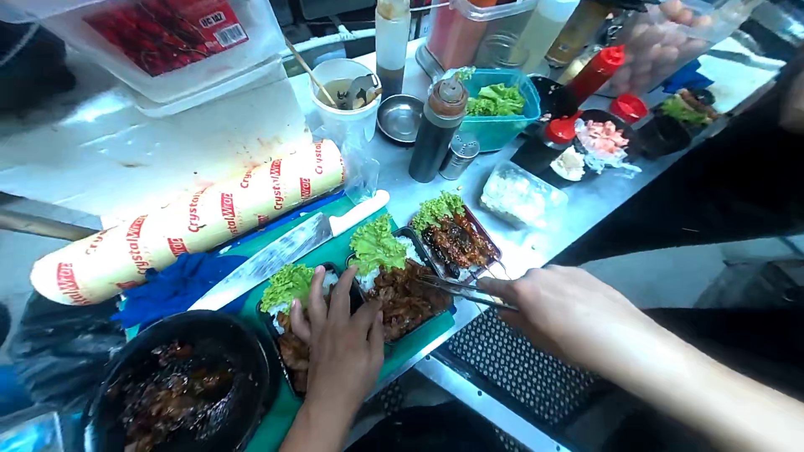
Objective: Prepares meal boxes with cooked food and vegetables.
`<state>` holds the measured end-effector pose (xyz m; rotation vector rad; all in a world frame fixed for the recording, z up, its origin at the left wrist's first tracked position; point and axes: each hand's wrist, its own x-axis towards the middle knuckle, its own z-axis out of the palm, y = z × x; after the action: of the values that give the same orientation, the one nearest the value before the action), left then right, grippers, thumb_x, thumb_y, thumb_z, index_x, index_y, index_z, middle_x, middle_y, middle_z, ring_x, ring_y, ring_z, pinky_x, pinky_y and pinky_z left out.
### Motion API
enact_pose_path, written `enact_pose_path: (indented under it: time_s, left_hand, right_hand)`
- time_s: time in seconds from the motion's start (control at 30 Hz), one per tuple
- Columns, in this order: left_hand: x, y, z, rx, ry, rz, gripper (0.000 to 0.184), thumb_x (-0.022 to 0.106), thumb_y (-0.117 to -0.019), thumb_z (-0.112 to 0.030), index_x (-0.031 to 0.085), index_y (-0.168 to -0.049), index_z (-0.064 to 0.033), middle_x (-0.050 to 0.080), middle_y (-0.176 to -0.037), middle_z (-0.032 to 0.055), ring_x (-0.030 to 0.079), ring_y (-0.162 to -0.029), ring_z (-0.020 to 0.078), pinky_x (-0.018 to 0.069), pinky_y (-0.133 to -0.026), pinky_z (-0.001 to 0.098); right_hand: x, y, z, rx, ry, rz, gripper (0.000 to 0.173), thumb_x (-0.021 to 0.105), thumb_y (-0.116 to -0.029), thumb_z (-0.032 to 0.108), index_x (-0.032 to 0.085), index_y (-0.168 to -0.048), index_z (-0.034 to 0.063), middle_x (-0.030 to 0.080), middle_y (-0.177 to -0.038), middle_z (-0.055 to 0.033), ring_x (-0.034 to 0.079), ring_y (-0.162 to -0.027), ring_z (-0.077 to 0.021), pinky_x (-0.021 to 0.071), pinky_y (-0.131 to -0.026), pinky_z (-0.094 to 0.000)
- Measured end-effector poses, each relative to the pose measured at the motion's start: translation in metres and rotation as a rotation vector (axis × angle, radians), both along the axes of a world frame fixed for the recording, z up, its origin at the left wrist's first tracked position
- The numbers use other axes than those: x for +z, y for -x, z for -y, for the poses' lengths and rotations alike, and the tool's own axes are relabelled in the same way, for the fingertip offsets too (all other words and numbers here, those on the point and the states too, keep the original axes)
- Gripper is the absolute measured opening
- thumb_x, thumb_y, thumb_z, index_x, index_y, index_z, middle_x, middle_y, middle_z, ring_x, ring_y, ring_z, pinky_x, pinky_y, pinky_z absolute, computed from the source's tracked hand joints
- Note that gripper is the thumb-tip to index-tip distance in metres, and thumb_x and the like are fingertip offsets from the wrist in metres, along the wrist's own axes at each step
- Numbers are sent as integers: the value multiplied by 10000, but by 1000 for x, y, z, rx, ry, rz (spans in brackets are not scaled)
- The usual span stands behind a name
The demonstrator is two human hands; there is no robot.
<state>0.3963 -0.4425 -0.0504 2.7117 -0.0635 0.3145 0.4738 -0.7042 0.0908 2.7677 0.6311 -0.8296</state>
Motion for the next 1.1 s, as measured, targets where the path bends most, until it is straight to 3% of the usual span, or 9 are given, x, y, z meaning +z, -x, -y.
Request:
enact_pose_path:
  time_s: [0.13,0.27,0.4,0.57,0.77,0.9,1.03,1.1]
  left_hand:
    - [0,5,1,9,-1,-17,262,563,-953,-383,812,-960,-305,508,-1550,22,228,-1526,456,86,-1159,772]
    - [1,6,-3,-3,45,-28,267,547,-960,-387,810,-980,-344,507,-1549,-6,230,-1534,424,102,-1168,752]
    - [2,9,-13,61,74,5,281,554,-963,-392,806,-945,-269,532,-1527,7,246,-1530,418,96,-1182,734]
    - [-2,6,-5,56,38,-4,283,567,-958,-436,811,-975,-295,512,-1545,16,232,-1532,430,82,-1168,759]
    - [-6,-3,-9,98,60,-37,260,584,-949,-434,803,-985,-301,499,-1551,11,214,-1540,409,82,-1166,753]
    - [-2,-10,-14,74,45,-69,300,525,-981,-419,801,-1052,-323,461,-1583,0,176,-1550,413,72,-1167,750]
    - [-2,-8,-15,48,23,-87,263,554,-965,-434,798,-1009,-348,433,-1602,-17,150,-1556,407,75,-1166,748]
    - [-2,-6,-14,57,55,-69,250,567,-962,-422,804,-988,-347,445,-1593,-35,160,-1557,394,66,-1169,747]
  right_hand:
    - [-3,0,0,32,-47,93,278,680,-938,362,699,-1213,400,631,-656,33,644,-619,-196,502,-526,-415]
    - [-7,-2,-7,22,-17,74,263,677,-934,330,700,-1194,367,632,-666,28,644,-621,-198,503,-534,-419]
    - [3,5,-12,83,-85,179,245,683,-913,344,723,-1153,372,576,-598,53,597,-541,-169,456,-465,-387]
    - [-10,-12,-47,134,-27,-37,308,628,-977,342,684,-1279,349,680,-775,-10,679,-723,-235,539,-606,-457]
    - [5,-5,-29,174,-109,44,313,674,-948,393,698,-1260,407,646,-693,52,639,-639,-169,510,-554,-403]
    - [-1,-3,-33,154,-12,-48,310,666,-955,348,690,-1264,369,689,-809,4,675,-742,-218,546,-624,-441]
    - [3,2,-25,216,-92,81,270,691,-914,339,719,-1178,387,609,-655,56,615,-590,-163,481,-502,-379]
    - [0,2,-33,239,-72,11,284,679,-936,331,705,-1214,377,644,-710,29,643,-644,-192,513,-542,-410]
